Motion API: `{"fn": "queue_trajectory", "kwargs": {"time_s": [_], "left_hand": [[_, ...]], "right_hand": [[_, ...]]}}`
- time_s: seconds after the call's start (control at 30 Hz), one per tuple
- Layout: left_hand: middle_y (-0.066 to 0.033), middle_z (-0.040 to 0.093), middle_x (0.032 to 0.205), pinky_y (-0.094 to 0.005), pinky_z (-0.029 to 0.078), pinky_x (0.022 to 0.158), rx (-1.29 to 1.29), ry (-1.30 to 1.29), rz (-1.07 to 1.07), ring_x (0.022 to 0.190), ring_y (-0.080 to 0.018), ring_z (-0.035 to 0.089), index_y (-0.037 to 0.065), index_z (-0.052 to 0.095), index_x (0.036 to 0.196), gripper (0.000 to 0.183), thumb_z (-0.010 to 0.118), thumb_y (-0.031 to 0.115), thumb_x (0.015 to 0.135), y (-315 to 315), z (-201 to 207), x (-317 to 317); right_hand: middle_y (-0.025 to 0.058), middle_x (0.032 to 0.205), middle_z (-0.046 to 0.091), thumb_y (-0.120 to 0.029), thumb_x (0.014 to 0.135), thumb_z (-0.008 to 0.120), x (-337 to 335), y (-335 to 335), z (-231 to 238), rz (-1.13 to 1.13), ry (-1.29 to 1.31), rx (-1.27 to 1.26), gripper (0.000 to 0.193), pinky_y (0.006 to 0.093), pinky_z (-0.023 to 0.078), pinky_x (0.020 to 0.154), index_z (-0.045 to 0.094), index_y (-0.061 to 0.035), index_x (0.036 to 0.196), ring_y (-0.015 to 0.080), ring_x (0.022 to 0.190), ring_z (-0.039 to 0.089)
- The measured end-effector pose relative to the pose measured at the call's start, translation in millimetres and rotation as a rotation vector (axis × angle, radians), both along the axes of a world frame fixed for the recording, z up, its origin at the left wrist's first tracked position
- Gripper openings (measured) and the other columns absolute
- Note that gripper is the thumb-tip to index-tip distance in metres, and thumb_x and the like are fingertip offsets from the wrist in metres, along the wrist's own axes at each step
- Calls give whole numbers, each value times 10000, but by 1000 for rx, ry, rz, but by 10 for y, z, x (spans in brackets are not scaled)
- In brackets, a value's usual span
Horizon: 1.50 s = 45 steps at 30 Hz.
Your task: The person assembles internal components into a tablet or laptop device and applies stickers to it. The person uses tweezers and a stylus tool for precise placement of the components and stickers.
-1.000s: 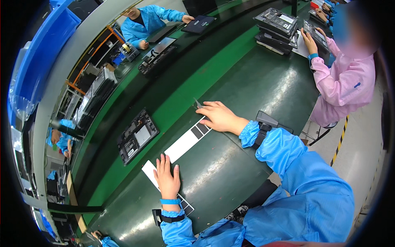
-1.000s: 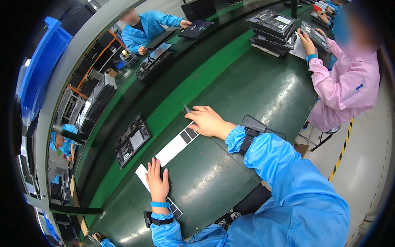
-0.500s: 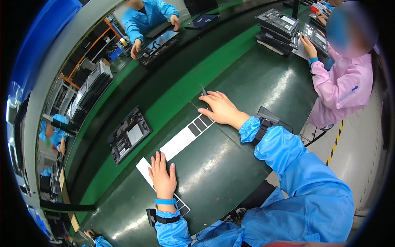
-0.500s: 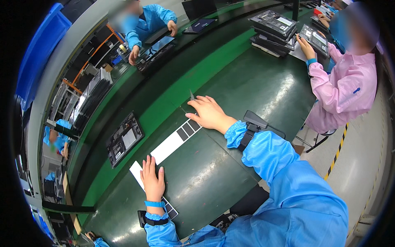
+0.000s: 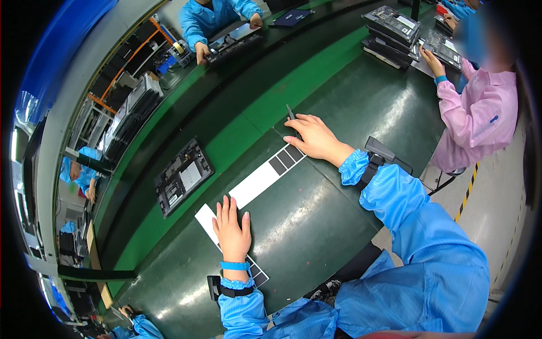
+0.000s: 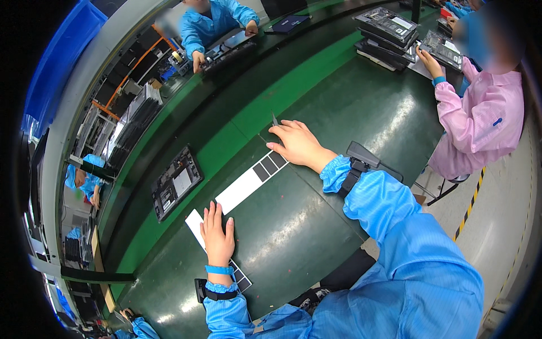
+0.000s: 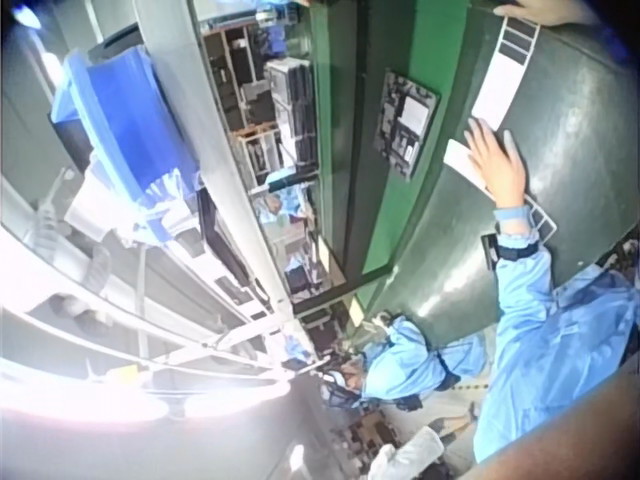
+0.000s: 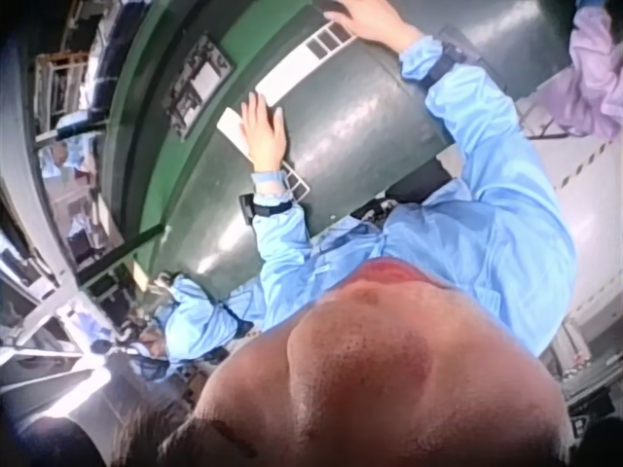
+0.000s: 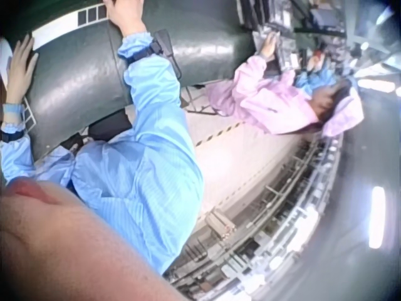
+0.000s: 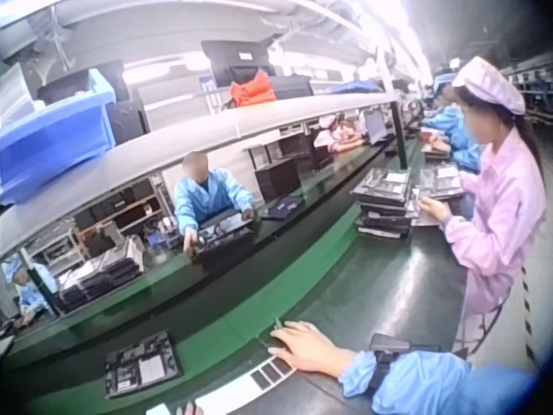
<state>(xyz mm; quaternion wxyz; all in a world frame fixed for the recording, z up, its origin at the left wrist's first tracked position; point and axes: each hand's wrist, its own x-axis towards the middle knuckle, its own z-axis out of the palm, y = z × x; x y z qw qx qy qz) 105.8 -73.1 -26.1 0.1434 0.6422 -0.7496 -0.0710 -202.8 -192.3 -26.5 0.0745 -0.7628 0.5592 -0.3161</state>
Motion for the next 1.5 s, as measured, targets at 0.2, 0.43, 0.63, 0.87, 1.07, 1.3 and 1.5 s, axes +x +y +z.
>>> {"fn": "queue_trajectory", "kwargs": {"time_s": [0.2,0.43,0.63,0.87,1.07,1.3,1.5], "left_hand": [[-118,341,1518,-514,171,1142,-5,-13,-1,1416,-330,270,87,412,1424,536,535,264,934,12,25,6],[-135,349,1511,-524,172,1138,-21,14,-27,1413,-345,272,62,413,1419,547,544,261,927,-27,-61,22],[-107,315,1531,-520,158,1142,-2,-12,-11,1423,-327,245,108,370,1459,548,506,248,946,-18,-8,-43],[-112,318,1528,-519,187,1128,-41,-89,-55,1413,-336,260,117,399,1441,482,436,284,991,-75,-81,-16],[-101,308,1535,-553,145,1136,-4,-56,-35,1429,-335,228,62,379,1436,526,482,261,960,-73,-79,-21],[-95,325,1527,-580,131,1139,-293,-98,12,1427,-313,251,55,404,1404,527,549,249,936,284,348,-155],[-201,653,981,-373,476,790,418,380,-472,871,-309,617,-3,653,1022,226,483,132,958,1631,1208,-543]], "right_hand": [[139,1170,622,-389,911,572,5,-61,-103,14,24,-70,407,457,328,1058,586,-79,1174,337,1239,476],[152,1134,634,-387,887,602,-31,-78,-136,21,-40,-78,410,455,354,1033,611,-69,1148,337,1228,486],[162,1197,612,-385,908,588,-14,-95,-126,40,-102,8,424,449,302,1080,586,-71,1194,334,1268,453],[175,1202,603,-445,881,607,-82,-1,-33,-7,-207,-85,529,463,274,1098,556,-50,1229,343,1274,444],[176,1317,528,-471,837,647,-383,500,-150,-189,-168,-74,663,525,222,1128,466,-63,1327,362,1339,364],[166,1318,541,-327,853,654,-1009,1592,-218,-234,-137,28,515,432,304,1132,503,-78,1278,366,1308,425],[139,1398,483,-384,888,608,-982,1758,-140,-341,-96,31,568,429,272,1147,464,-69,1338,333,1362,360]]}}
